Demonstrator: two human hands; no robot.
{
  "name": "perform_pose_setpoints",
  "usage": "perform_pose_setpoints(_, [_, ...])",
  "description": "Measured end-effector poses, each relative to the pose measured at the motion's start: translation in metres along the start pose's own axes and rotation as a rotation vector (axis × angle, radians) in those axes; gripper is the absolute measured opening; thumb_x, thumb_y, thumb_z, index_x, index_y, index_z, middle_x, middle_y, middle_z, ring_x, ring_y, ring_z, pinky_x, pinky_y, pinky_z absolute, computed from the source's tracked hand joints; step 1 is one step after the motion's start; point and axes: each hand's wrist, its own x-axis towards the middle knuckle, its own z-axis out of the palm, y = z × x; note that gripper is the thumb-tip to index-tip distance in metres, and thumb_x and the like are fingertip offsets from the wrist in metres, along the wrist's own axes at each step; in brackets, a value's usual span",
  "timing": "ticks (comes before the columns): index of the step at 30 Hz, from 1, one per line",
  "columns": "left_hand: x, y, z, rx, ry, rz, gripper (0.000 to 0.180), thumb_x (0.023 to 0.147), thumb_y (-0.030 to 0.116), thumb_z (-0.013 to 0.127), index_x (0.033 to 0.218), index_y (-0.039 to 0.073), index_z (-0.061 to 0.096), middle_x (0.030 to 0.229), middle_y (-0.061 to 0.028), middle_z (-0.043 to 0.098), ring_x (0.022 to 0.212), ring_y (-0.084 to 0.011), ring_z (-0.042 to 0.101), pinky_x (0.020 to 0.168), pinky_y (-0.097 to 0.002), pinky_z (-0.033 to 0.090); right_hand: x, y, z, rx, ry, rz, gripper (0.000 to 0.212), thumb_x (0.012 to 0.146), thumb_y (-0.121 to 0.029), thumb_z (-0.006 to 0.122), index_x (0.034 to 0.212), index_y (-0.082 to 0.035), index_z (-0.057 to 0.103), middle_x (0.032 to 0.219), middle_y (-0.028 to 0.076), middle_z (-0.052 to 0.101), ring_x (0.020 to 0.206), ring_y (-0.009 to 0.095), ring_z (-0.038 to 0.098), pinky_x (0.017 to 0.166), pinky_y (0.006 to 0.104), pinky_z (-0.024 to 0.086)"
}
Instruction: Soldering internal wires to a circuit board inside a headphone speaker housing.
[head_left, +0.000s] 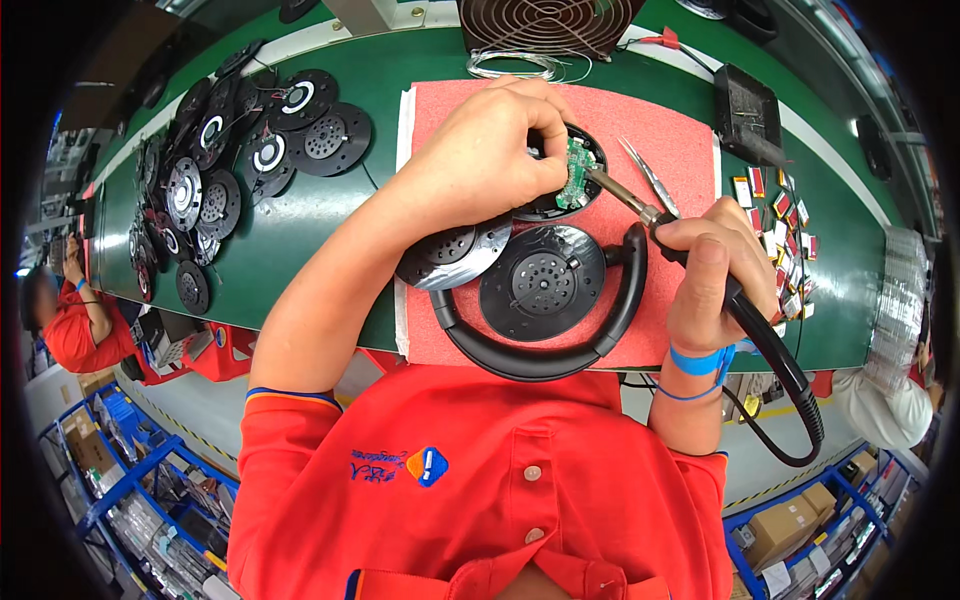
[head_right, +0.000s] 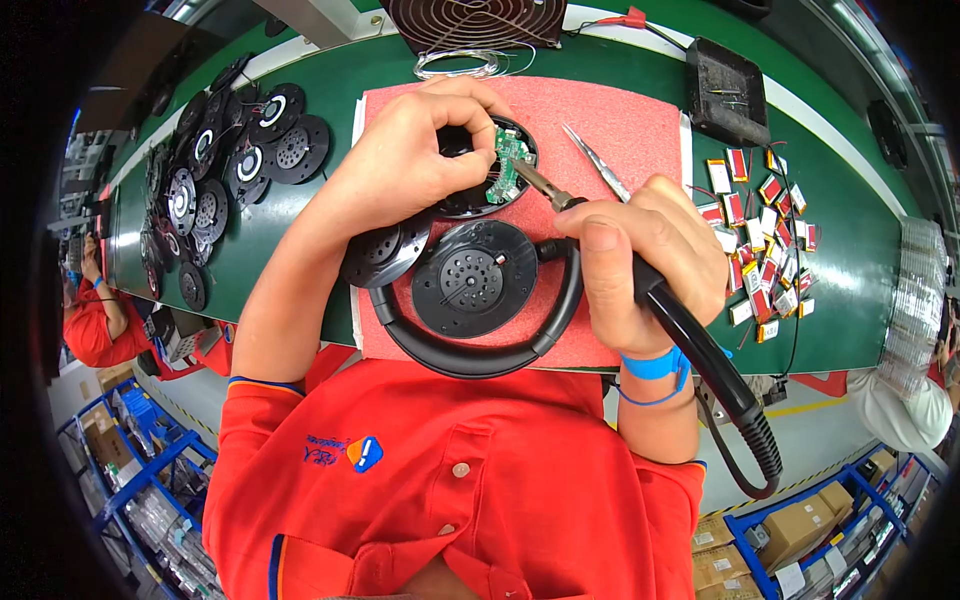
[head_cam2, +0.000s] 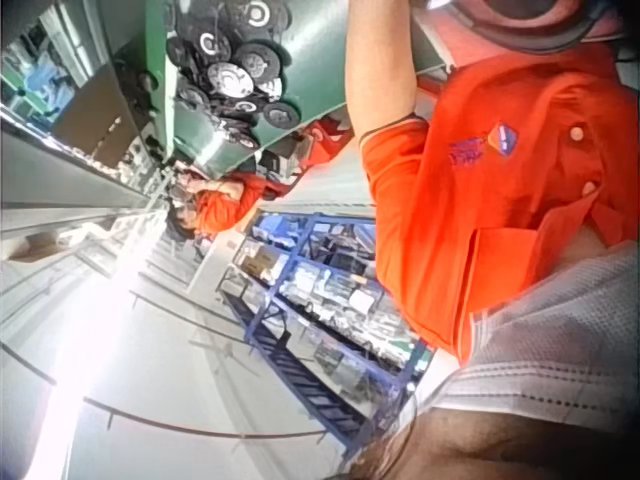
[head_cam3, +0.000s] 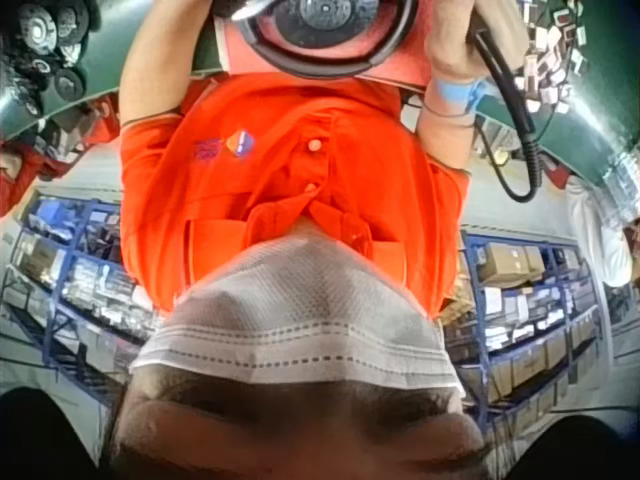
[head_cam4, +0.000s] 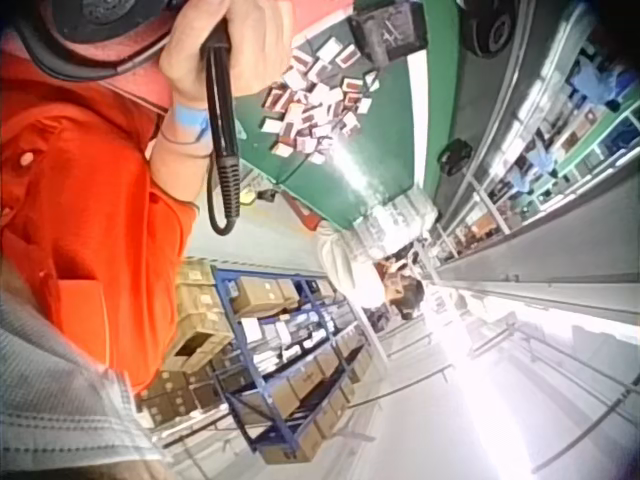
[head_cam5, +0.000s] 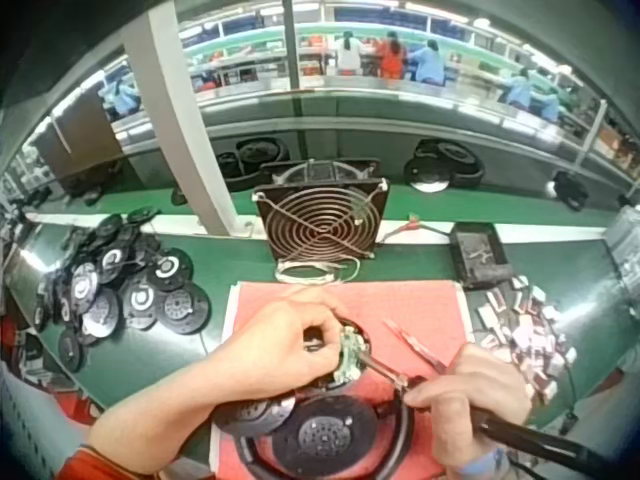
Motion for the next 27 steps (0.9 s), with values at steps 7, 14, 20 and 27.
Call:
perform_pose_setpoints(7, [0.0003,0.0002,0.0004,0.027,0.000,0.015,0.010,0.062,0.005,0.063,0.064,-0.003,0.057,0.086,-0.0131,0.063,0.085,-0.0306,0.057,0.081,-0.0363,0.045,0.0008,0.0031,0.0032,-0.012,-0.043,-0.025,0.005,0.078,-0.002,0.061,0.074,-0.003,0.064,0.063,0.004,0.064,0.046,0.015,0.046,0.045,0.0273,0.035])
perform_pose_setpoints(14, [0.0000,0.0061,-0.0033,0.075,-0.091,-0.058,0.008,0.067,0.003,0.063,0.069,-0.001,0.056,0.096,-0.0114,0.063,0.094,-0.0250,0.056,0.090,-0.0331,0.040,0.0026,0.0005,0.0044,-0.027,-0.064,0.000,0.005,0.078,-0.003,0.063,0.073,-0.004,0.064,0.061,0.004,0.061,0.046,0.016,0.047,0.045,0.0278,0.035])
perform_pose_setpoints(20, [-0.0009,0.0016,0.0021,0.081,0.008,0.018,0.009,0.062,0.005,0.063,0.064,-0.002,0.057,0.082,-0.0122,0.062,0.085,-0.0305,0.056,0.079,-0.0362,0.045,0.0043,-0.0027,0.0066,-0.048,-0.095,0.002,0.018,0.083,-0.007,0.054,0.070,0.003,0.062,0.060,0.007,0.059,0.049,0.015,0.043,0.048,0.0286,0.033])
perform_pose_setpoints(27, [-0.0020,0.0012,0.0030,0.083,0.011,-0.001,0.008,0.062,0.005,0.062,0.063,-0.001,0.057,0.081,-0.0119,0.061,0.085,-0.0302,0.056,0.078,-0.0363,0.046,0.0034,-0.0008,0.0084,-0.090,-0.078,-0.078,0.006,0.074,-0.003,0.064,0.068,-0.004,0.064,0.054,0.004,0.055,0.043,0.017,0.044,0.041,0.0280,0.033])
